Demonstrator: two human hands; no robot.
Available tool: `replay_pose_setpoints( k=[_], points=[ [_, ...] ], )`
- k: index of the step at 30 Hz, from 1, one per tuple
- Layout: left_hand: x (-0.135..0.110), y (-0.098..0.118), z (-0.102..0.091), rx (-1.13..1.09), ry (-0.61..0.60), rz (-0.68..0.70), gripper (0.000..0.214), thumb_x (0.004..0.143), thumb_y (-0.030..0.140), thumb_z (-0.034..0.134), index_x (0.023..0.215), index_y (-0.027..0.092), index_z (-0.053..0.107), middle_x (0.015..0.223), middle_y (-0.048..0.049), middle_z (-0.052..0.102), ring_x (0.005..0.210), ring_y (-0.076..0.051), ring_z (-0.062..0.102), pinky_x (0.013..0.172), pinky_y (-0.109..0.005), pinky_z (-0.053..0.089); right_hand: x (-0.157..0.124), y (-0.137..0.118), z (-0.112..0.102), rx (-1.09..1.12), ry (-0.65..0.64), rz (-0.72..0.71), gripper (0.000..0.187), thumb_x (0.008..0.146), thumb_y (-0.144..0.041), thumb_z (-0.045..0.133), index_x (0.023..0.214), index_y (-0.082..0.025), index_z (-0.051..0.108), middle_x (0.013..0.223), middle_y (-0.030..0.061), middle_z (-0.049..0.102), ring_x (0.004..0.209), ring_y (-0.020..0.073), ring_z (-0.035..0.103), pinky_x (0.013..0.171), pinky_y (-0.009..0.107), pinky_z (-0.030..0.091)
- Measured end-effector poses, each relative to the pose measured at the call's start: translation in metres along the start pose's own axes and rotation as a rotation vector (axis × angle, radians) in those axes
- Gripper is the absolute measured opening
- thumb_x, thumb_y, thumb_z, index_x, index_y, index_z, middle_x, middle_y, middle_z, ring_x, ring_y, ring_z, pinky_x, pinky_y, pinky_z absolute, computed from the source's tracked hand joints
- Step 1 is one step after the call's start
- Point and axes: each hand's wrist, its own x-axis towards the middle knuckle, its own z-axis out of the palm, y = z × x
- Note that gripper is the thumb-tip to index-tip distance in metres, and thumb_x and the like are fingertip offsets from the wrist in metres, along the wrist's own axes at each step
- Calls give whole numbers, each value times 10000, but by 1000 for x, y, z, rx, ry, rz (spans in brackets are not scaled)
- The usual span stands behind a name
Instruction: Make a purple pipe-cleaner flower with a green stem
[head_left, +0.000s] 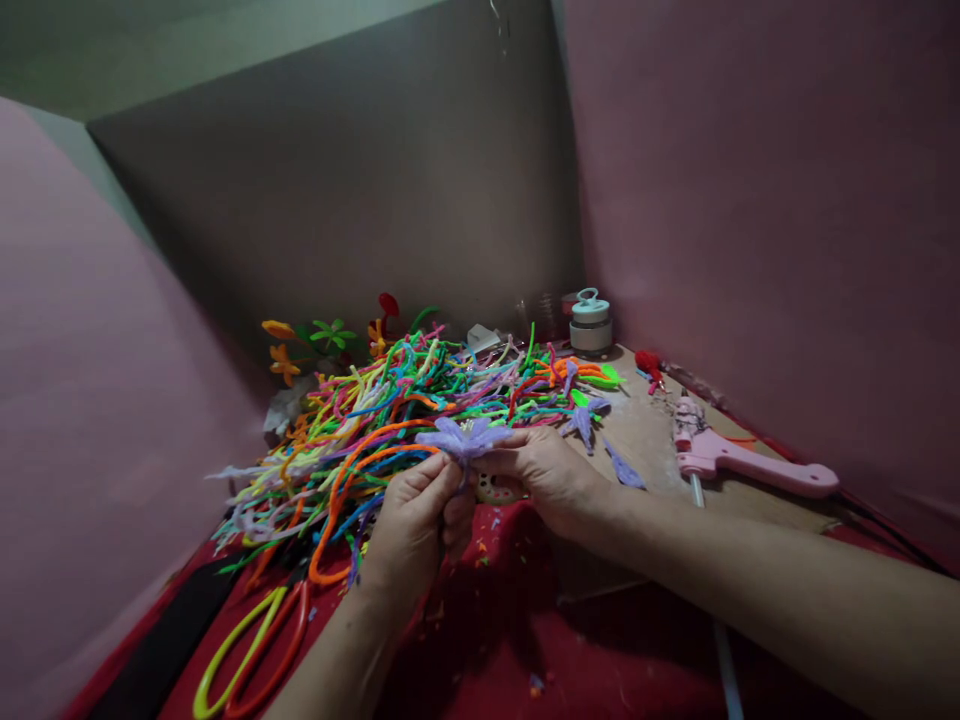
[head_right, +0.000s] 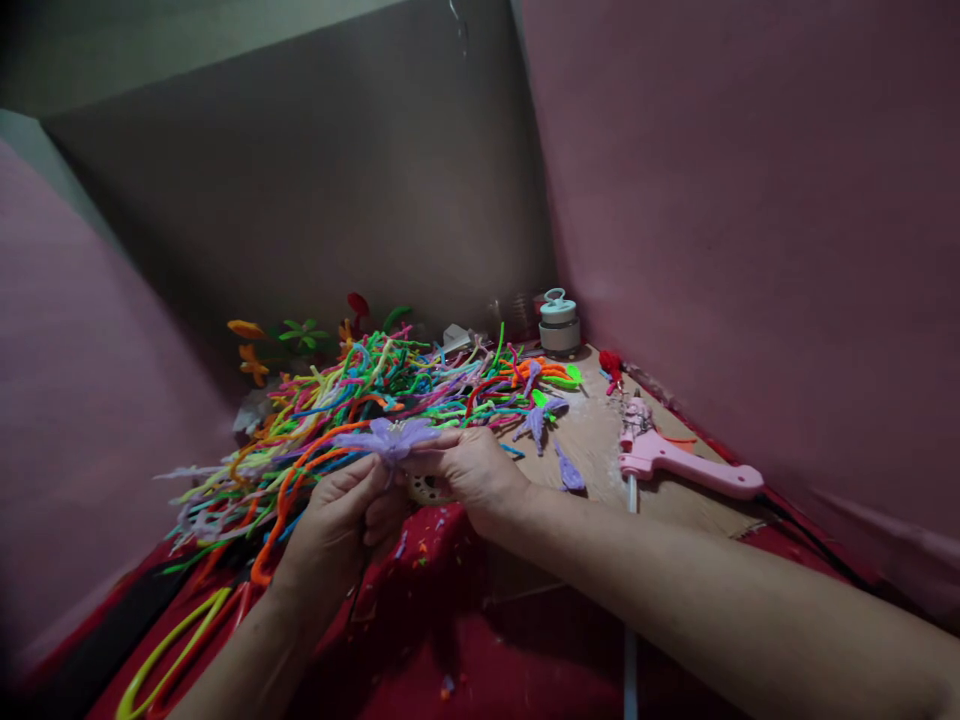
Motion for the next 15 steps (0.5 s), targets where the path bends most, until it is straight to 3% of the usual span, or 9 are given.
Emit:
replay_pose_setpoints(
  k=[7, 10, 15],
  points=[
    [8, 3, -14, 21, -151, -187, 298, 751, 417, 593, 656, 145, 517, 379, 69, 396, 283, -40, 286, 274, -171, 333, 3, 5, -7, 53, -106, 61, 255, 506, -314, 787, 620, -118, 670, 557, -1, 617, 525, 99, 536, 579, 245, 399],
    [6, 6, -8, 110, -90, -160, 300, 776, 418, 553, 661, 143, 522, 422, 30, 484, 306, -67, 380, 294, -182, 358, 2, 7, -7, 109, -140, 7, 248, 547, -330, 767, 637, -121, 666, 529, -13, 590, 467, 89, 502, 553, 255, 399],
    [-1, 7, 8, 377, 95, 30, 235, 767, 394, 559, 785, 162, 523, 548, 27, 540, 374, -92, 459, 333, -193, 372, 1, 6, -4, 82, -113, -46, 252, 563, -351, 752, 642, -125, 675, 470, -21, 555, 441, 87, 472, 499, 233, 369]
  ],
)
